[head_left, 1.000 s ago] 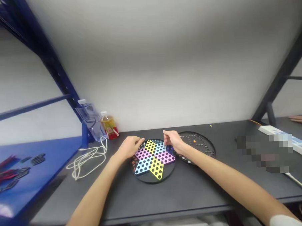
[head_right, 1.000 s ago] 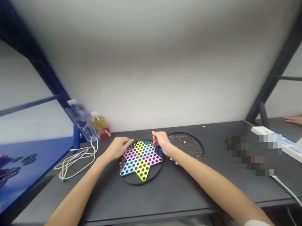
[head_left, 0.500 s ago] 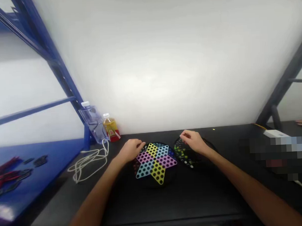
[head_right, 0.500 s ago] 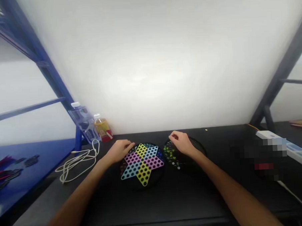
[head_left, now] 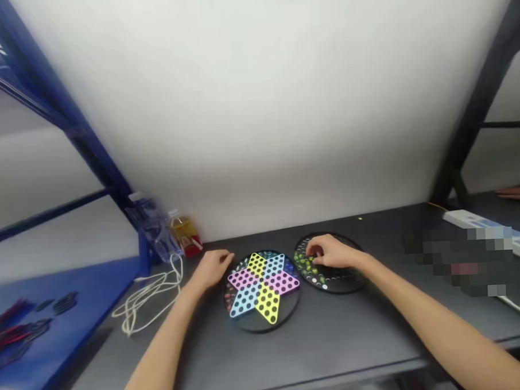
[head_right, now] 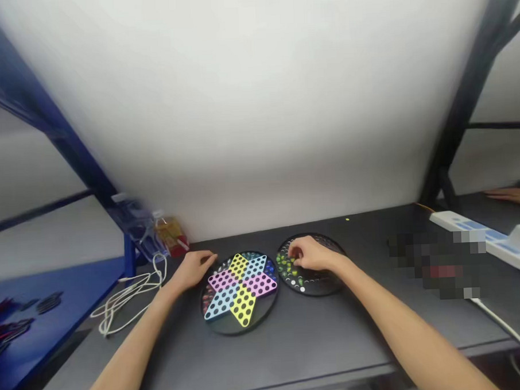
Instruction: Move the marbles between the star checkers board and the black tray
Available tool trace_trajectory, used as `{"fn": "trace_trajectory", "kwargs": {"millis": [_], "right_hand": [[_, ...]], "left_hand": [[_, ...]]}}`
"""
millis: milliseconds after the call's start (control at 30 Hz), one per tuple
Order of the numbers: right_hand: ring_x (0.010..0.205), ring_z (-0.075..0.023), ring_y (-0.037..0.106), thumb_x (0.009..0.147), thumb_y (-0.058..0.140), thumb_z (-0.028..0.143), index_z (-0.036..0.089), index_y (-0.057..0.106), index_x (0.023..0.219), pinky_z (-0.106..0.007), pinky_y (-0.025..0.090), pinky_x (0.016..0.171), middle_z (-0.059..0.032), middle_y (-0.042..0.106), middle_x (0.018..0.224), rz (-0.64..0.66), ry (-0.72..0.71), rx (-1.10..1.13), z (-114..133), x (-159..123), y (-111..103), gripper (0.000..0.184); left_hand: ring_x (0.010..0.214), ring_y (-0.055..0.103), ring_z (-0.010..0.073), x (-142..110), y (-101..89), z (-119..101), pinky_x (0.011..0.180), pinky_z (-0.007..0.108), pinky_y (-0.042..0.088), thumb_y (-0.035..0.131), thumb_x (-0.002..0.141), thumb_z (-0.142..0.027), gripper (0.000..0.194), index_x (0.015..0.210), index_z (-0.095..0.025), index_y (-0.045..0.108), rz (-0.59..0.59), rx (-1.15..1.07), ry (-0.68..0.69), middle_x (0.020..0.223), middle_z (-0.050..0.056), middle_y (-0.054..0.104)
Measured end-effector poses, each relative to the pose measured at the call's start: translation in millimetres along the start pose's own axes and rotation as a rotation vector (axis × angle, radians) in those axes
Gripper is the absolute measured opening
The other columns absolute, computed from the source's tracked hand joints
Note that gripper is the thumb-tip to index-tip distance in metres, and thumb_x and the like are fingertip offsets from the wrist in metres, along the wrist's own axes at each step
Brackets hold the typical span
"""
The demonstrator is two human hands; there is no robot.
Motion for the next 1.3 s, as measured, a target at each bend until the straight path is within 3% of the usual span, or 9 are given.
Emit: {"fn": "trace_trajectory", "kwargs": {"millis": [200, 400, 467, 567, 667, 767, 900, 1100, 1300], "right_hand": [[0.06, -0.0139, 0.056, 0.062, 0.07, 0.016, 0.017, 0.07, 0.073, -0.025, 0.042, 0.057, -0.0011, 0.066, 0.065, -0.075, 0.048, 0.175, -8.5, 3.8, -1.8, 0.011], [0.062, -0.0134, 0.059, 0.067, 0.069, 0.021, 0.015, 0.065, 0.082, -0.026, 0.047, 0.059, -0.008, 0.07, 0.08, -0.27, 0.25, 1.104, -24.1, 9.4, -6.4, 0.016], [0.06, -0.0123, 0.056, 0.066, 0.068, 0.018, 0.014, 0.063, 0.08, -0.025, 0.045, 0.055, -0.0083, 0.069, 0.078, -0.305, 0.282, 1.285, -24.7, 11.7, -3.4, 0.015], [0.049, -0.0087, 0.043, 0.066, 0.067, 0.018, 0.015, 0.062, 0.076, -0.021, 0.032, 0.044, -0.0018, 0.06, 0.062, -0.287, 0.335, 1.23, -24.9, 12.9, 5.0, 0.012], [0.043, -0.0073, 0.033, 0.064, 0.066, 0.018, 0.017, 0.063, 0.069, -0.021, 0.023, 0.043, 0.0048, 0.047, 0.049, -0.305, 0.335, 0.778, -25.4, 11.6, 3.9, 0.006], [0.048, -0.0094, 0.042, 0.061, 0.065, 0.014, 0.019, 0.068, 0.066, -0.023, 0.027, 0.048, 0.0036, 0.051, 0.049, -0.293, 0.226, 0.263, -14.1, 14.8, -0.1, 0.007], [0.053, -0.0121, 0.049, 0.064, 0.067, 0.017, 0.02, 0.073, 0.067, -0.024, 0.032, 0.052, 0.0002, 0.06, 0.055, -0.186, 0.116, 0.061, -1.8, 21.4, 8.2, 0.008], [0.051, -0.0111, 0.046, 0.063, 0.067, 0.02, 0.018, 0.069, 0.061, -0.023, 0.03, 0.05, 0.0001, 0.058, 0.053, -0.158, 0.165, 0.155, -4.6, 23.2, 13.3, 0.004], [0.04, -0.0067, 0.02, 0.073, 0.055, 0.033, 0.019, 0.052, 0.066, -0.02, 0.014, 0.039, 0.0064, 0.037, 0.046, -0.132, 0.396, 1.001, -27.1, 16.5, 17.3, 0.016]], "left_hand": [[0.062, 0.057, 0.0162, 0.3, -0.2, -4.7, 0.062, 0.026, 0.038, 0.04, 0.092, -0.046, 0.044, 0.07, -0.018, 0.066, 0.022, 0.0, -0.001, 0.07, 0.004, 0.067], [0.065, 0.058, 0.0173, 1.8, -2.0, -7.6, 0.062, 0.026, 0.039, 0.04, 0.092, -0.046, 0.044, 0.07, -0.018, 0.066, 0.013, 0.034, 0.019, 0.073, 0.005, 0.068], [0.066, 0.059, 0.0176, 2.6, -1.1, -8.4, 0.062, 0.026, 0.039, 0.04, 0.092, -0.046, 0.044, 0.073, -0.018, 0.067, 0.022, 0.041, 0.027, 0.075, 0.006, 0.069], [0.068, 0.06, 0.018, 2.9, 0.2, -10.9, 0.064, 0.027, 0.04, 0.04, 0.092, -0.046, 0.043, 0.074, -0.018, 0.068, 0.025, 0.044, 0.035, 0.078, 0.006, 0.07], [0.066, 0.06, 0.0176, 2.7, 1.3, -12.9, 0.064, 0.027, 0.04, 0.041, 0.092, -0.047, 0.043, 0.072, -0.018, 0.067, 0.029, 0.054, 0.032, 0.075, 0.006, 0.069], [0.067, 0.06, 0.0181, 2.8, 0.3, -13.6, 0.064, 0.027, 0.04, 0.041, 0.092, -0.046, 0.043, 0.071, -0.018, 0.067, 0.023, 0.063, 0.039, 0.073, 0.006, 0.069], [0.065, 0.06, 0.018, 3.0, -2.8, -11.0, 0.062, 0.027, 0.04, 0.042, 0.092, -0.046, 0.042, 0.071, -0.019, 0.066, 0.012, 0.054, 0.04, 0.073, 0.006, 0.068], [0.066, 0.059, 0.018, 2.3, -3.5, -9.5, 0.064, 0.027, 0.04, 0.042, 0.091, -0.046, 0.042, 0.071, -0.018, 0.066, 0.015, 0.042, 0.031, 0.074, 0.006, 0.068], [0.064, 0.058, 0.0172, 2.8, 0.2, -10.7, 0.063, 0.026, 0.039, 0.041, 0.093, -0.043, 0.042, 0.071, -0.017, 0.066, 0.029, 0.061, 0.056, 0.072, 0.006, 0.068]]}}
Point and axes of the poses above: each hand's wrist, its own x-axis towards the middle knuckle, its own y-axis out of the palm, z = x × y, the point moved 8 cm from there along x, towards the middle knuckle
